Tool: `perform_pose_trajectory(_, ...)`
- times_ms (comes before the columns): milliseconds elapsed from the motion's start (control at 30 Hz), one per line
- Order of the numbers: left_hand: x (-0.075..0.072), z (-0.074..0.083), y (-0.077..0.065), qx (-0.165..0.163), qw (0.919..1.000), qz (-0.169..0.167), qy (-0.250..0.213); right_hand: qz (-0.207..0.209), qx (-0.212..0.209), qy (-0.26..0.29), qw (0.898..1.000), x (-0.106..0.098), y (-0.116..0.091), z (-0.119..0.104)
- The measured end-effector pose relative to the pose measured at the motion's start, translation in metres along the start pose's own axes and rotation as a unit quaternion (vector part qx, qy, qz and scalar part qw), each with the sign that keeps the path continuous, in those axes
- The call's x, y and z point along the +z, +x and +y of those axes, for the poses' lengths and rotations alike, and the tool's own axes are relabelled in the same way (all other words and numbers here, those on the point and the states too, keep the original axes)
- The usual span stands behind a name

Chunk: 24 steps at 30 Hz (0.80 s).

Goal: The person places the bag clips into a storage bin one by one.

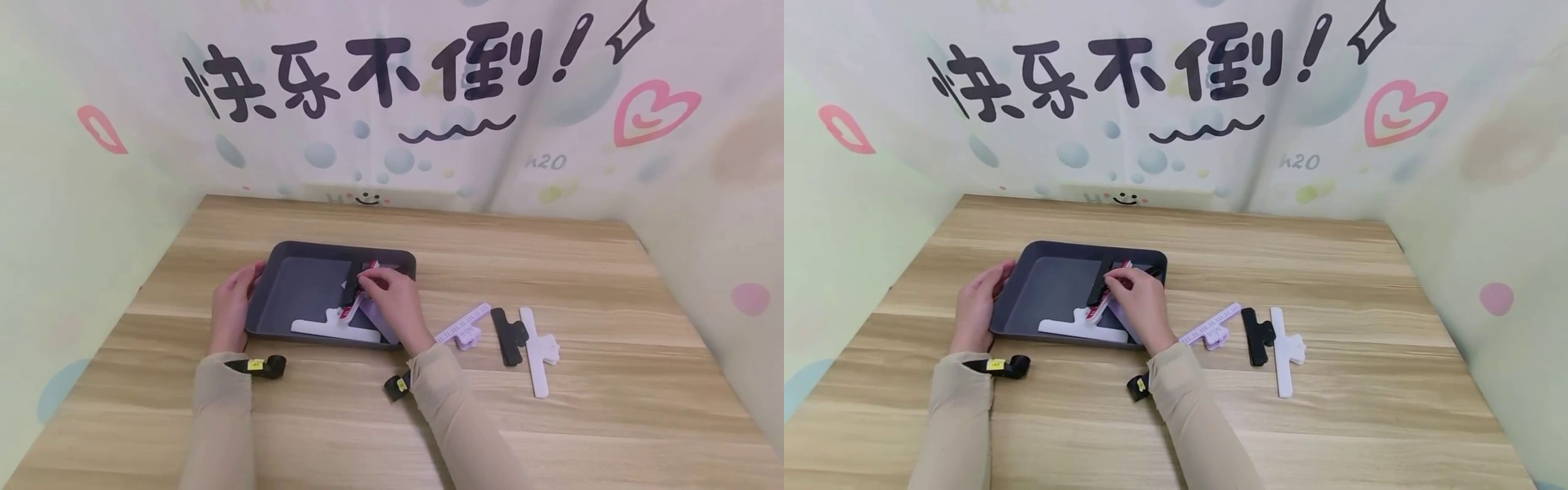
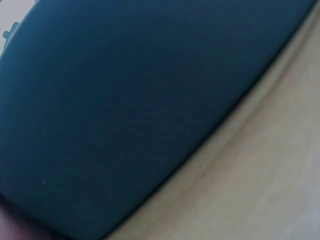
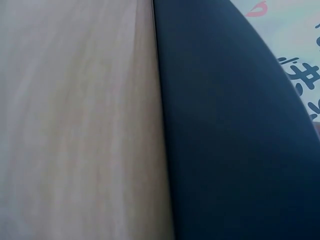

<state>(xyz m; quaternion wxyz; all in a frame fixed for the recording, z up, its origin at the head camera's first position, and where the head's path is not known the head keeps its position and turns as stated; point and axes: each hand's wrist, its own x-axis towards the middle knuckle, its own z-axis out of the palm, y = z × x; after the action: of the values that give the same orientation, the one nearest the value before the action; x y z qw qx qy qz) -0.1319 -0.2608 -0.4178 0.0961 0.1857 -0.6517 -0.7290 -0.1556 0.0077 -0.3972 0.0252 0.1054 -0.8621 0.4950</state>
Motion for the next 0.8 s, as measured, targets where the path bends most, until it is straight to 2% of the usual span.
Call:
perform_pose_trajectory(533,0.0012,0.0014,0.0010,0.002,0.9998,-0.008,0.016,-0.023,-0.027,-0.039,0.999,0.0002,-0.0012,-0.0037)
perform_pose_trajectory(800,-0.0001,0.0015,0.0004,0.006,0.9999,-0.010,0.009,-0.046,-0.029,-0.035,0.998,-0.0001,-0.0010,-0.0038)
